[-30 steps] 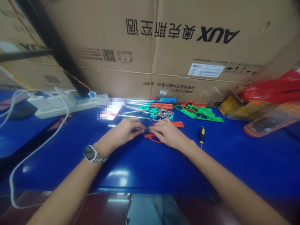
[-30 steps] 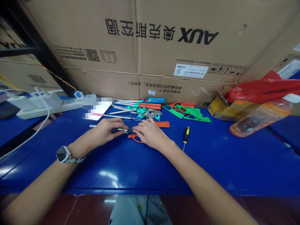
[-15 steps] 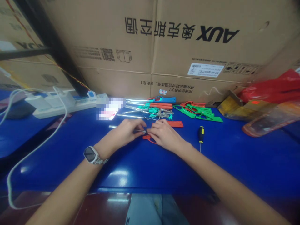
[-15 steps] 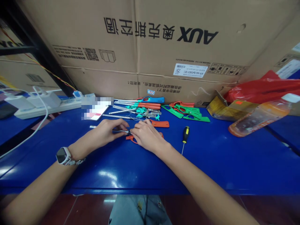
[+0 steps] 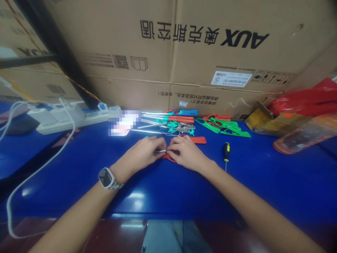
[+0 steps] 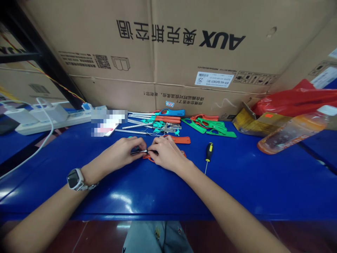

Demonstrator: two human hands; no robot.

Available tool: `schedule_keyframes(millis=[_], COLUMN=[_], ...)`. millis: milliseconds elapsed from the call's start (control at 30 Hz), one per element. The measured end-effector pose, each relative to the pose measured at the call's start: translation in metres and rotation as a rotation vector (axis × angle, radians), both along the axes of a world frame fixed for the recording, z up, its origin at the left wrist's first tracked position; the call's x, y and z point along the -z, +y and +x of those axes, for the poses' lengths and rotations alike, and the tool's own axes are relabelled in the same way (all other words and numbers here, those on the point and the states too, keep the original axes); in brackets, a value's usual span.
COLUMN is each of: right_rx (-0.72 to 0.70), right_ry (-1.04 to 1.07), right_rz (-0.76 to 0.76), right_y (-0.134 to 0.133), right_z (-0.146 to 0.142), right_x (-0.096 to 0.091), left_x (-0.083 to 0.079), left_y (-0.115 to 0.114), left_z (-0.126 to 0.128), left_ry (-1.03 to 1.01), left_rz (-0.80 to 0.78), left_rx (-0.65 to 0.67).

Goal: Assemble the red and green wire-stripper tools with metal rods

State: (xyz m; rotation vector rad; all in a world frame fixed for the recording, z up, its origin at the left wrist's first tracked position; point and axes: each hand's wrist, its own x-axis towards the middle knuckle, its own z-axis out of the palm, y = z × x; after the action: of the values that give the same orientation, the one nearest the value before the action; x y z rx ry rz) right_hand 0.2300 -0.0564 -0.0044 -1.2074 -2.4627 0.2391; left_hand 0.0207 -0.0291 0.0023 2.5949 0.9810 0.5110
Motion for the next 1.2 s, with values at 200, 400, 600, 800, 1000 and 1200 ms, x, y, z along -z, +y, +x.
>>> schedule_keyframes(millis=[200,400,600,800,1000,1200], right_rx=[0.017,0.026,0.019,0.004,-0.031,-0.06], right_ry=[0.0,0.021,0.047,0.053,0.016,-0.037], right_rz=[-0.01,0.003,0.004,0.038,0.03,0.056], right_y=[0.0,0.002,0.003,0.002,0.001,0.001], right_z=[0.0,0.002,0.001,0.001,0.001,0.001], right_x=[0.001,0.005,0.004,0.002,-0.001,-0.005], left_x=[0.003,-0.005,-0.008,-0.005,0.003,0.004], left_y=[0.003,0.01,0.01,0.008,0.01,0.01], left_z=[-0.001,-0.014,-0.015,-0.012,-0.013,-0.011], left_ry=[-0.029,0.042,0.058,0.011,0.004,-0.002], left_rz=[0.0,0.093,0.096,0.088,0.069,0.083], left_rx=[-0.024,-0.004,0.03,0.006,0.042,0.046])
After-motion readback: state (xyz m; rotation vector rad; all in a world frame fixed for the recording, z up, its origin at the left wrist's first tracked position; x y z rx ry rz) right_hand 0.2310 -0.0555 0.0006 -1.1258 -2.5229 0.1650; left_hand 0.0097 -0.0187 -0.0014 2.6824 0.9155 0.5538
